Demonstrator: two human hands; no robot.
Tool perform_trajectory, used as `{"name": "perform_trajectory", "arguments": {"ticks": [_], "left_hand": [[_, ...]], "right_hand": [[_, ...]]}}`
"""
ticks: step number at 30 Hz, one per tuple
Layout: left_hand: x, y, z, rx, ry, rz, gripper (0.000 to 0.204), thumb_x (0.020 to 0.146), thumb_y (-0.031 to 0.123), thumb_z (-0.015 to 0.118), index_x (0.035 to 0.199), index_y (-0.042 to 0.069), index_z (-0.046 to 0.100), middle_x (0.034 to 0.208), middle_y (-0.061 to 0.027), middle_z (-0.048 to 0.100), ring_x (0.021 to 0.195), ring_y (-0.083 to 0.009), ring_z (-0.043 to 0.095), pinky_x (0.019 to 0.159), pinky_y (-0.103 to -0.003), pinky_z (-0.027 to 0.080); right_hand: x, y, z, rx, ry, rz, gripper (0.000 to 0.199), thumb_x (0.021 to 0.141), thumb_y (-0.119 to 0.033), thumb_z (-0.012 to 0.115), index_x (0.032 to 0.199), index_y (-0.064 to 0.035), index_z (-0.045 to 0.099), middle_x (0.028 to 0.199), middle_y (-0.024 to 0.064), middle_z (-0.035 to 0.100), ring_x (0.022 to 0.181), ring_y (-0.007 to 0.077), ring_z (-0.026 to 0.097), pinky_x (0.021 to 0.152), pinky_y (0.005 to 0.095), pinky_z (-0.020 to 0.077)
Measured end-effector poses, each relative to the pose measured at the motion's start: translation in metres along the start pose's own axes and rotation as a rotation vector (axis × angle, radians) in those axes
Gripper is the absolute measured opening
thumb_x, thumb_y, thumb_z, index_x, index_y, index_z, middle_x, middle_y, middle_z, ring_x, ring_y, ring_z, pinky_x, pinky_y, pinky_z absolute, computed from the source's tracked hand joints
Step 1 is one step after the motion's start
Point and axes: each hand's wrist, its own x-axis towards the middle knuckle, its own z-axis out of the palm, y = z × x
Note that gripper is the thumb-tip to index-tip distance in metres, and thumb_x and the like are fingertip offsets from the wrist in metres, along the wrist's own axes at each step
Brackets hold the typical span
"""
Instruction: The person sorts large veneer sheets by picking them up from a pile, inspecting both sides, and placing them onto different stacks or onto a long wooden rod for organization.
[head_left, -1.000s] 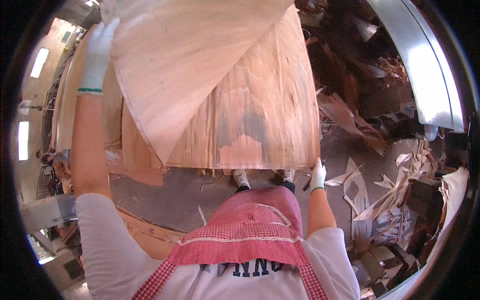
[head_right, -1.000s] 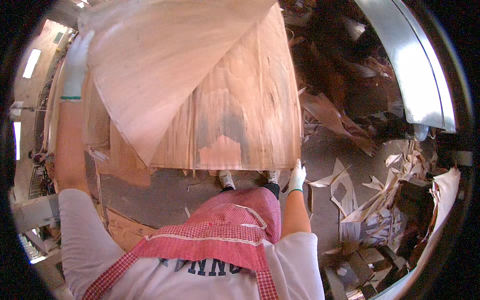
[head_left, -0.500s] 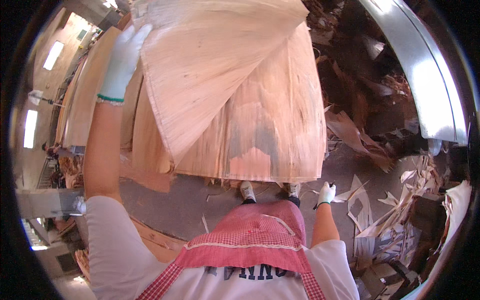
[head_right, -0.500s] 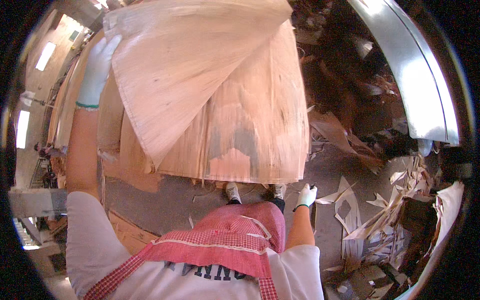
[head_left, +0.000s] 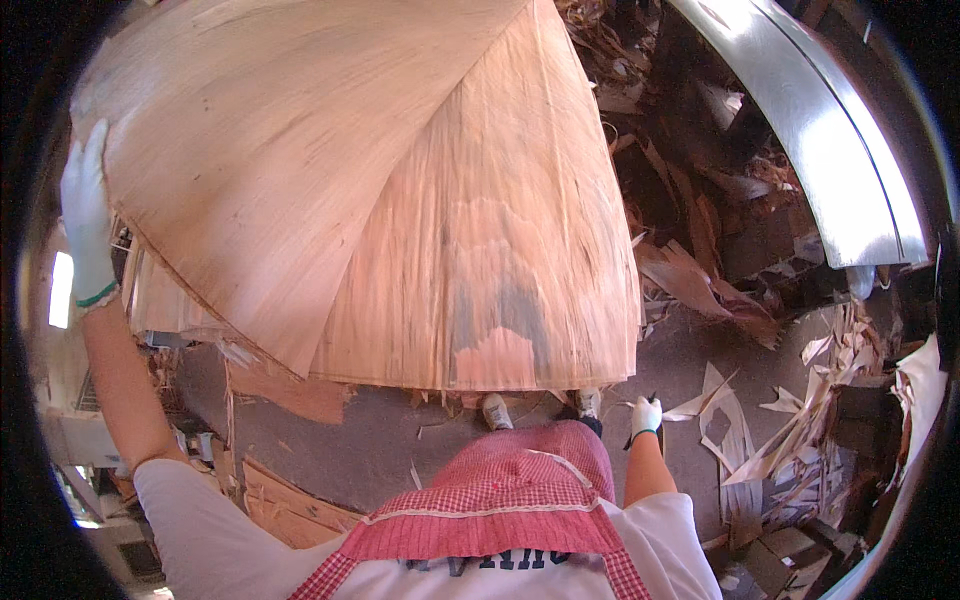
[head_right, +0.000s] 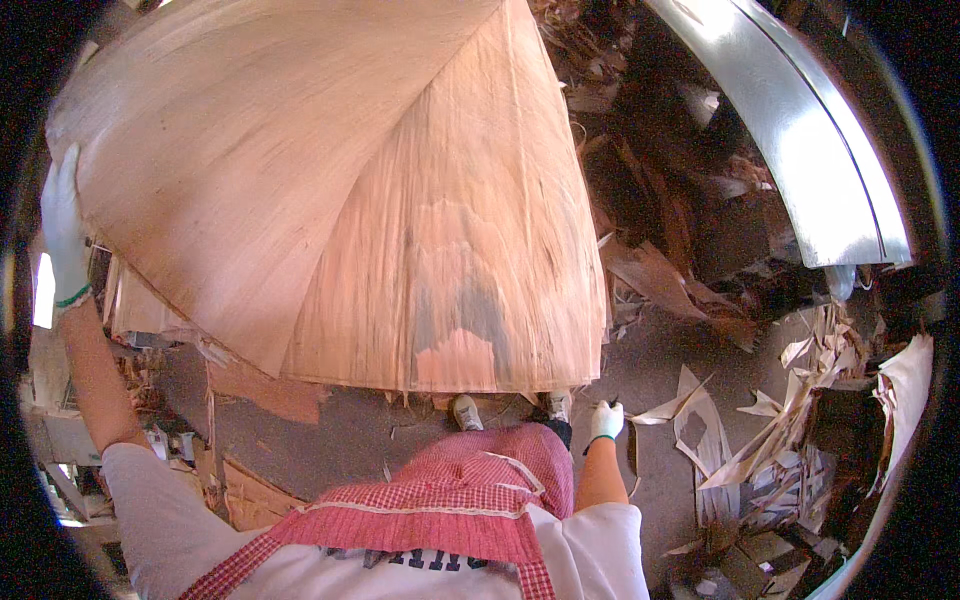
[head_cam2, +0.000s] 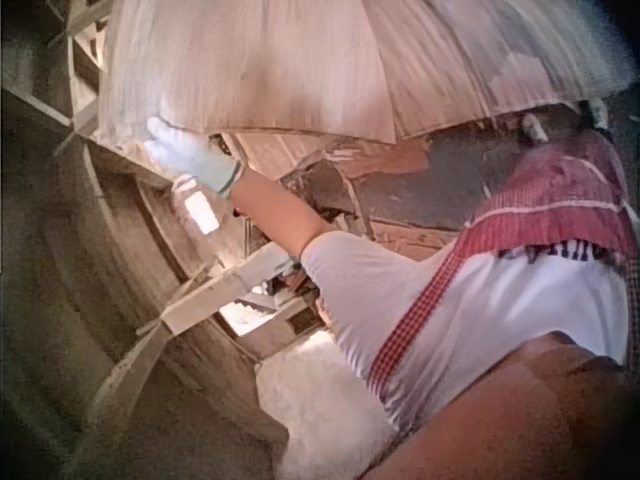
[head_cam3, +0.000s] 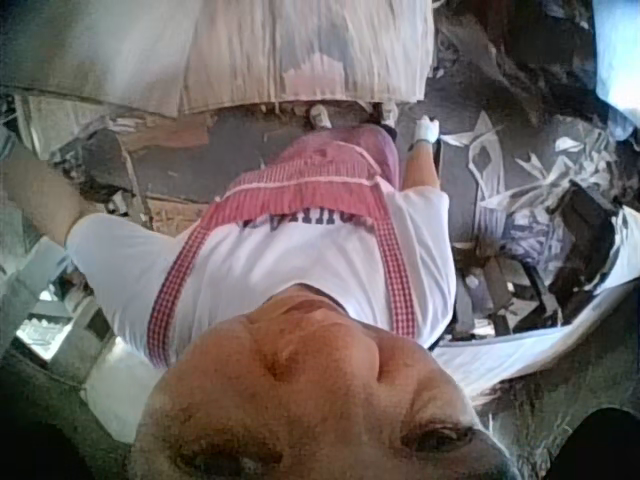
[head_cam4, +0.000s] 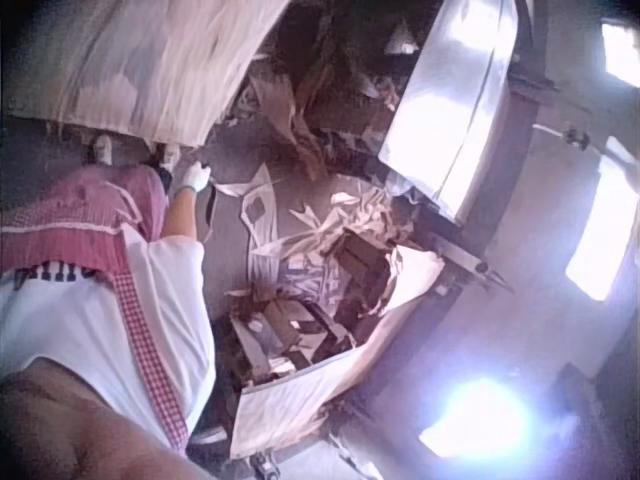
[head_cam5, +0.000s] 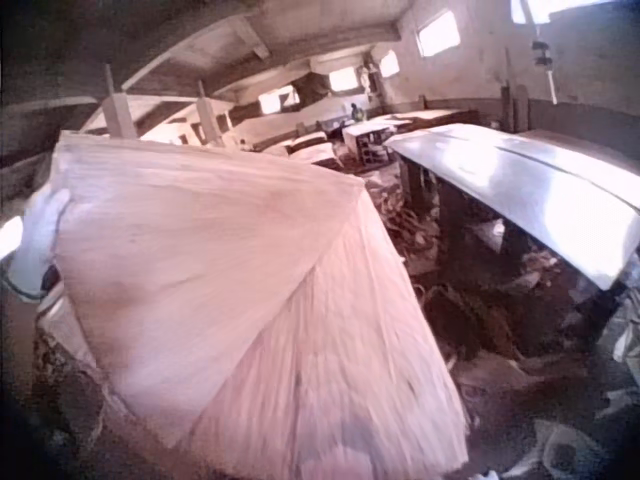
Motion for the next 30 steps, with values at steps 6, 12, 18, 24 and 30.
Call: {"name": "perform_trajectory", "arguments": {"ticks": [6, 12, 18, 24, 30], "left_hand": [[0.008, 0.030, -0.023, -0.422, 0.021, -0.167, 0.045, 0.095, 0.030, 0.052, 0.125, -0.003, 0.055, 0.129, -0.0109, 0.055, 0.119, -0.0185, 0.050, 0.104, -0.030, 0.033], [0.004, 0.008, -0.028, -0.345, -0.007, -0.199, 0.044, 0.095, 0.029, 0.053, 0.124, -0.003, 0.056, 0.127, -0.0123, 0.056, 0.118, -0.0180, 0.050, 0.103, -0.029, 0.034], [-0.039, 0.099, -0.012, -0.306, -0.107, -0.235, 0.038, 0.095, 0.028, 0.054, 0.118, -0.001, 0.061, 0.111, -0.0132, 0.064, 0.099, -0.0168, 0.059, 0.088, -0.030, 0.043], [-0.129, 0.175, 0.043, -0.773, -0.345, -0.289, 0.023, 0.092, 0.022, 0.060, 0.094, 0.000, 0.064, 0.074, -0.0033, 0.061, 0.066, -0.0124, 0.055, 0.061, -0.031, 0.046], [-0.233, 0.139, 0.152, -0.568, -0.406, -0.349, 0.028, 0.092, 0.025, 0.056, 0.090, -0.002, 0.061, 0.065, -0.0158, 0.059, 0.060, -0.0261, 0.058, 0.056, -0.040, 0.044]], "right_hand": [[0.043, 0.068, 0.015, -0.134, -0.052, -0.233, 0.031, 0.078, -0.020, 0.061, 0.093, 0.0061, 0.060, 0.085, 0.0244, 0.065, 0.079, 0.0388, 0.063, 0.073, 0.0420, 0.0478], [-0.003, 0.001, 0.014, -0.082, -0.054, -0.136, 0.028, 0.078, -0.020, 0.060, 0.092, 0.0042, 0.060, 0.084, 0.0240, 0.065, 0.079, 0.0390, 0.063, 0.073, 0.0426, 0.0481], [-0.031, -0.031, 0.005, -0.064, -0.034, -0.185, 0.020, 0.077, -0.015, 0.058, 0.084, 0.0034, 0.055, 0.069, 0.0157, 0.060, 0.060, 0.0280, 0.055, 0.059, 0.0405, 0.0445], [-0.022, -0.011, 0.010, 0.058, -0.119, -0.110, 0.020, 0.075, -0.013, 0.057, 0.086, 0.0038, 0.055, 0.071, 0.0153, 0.059, 0.058, 0.0254, 0.053, 0.058, 0.0404, 0.0447], [-0.009, 0.001, 0.002, -0.221, -0.061, -0.253, 0.029, 0.074, -0.017, 0.055, 0.086, 0.0085, 0.058, 0.073, 0.0220, 0.062, 0.067, 0.0328, 0.060, 0.063, 0.0422, 0.0474]]}}
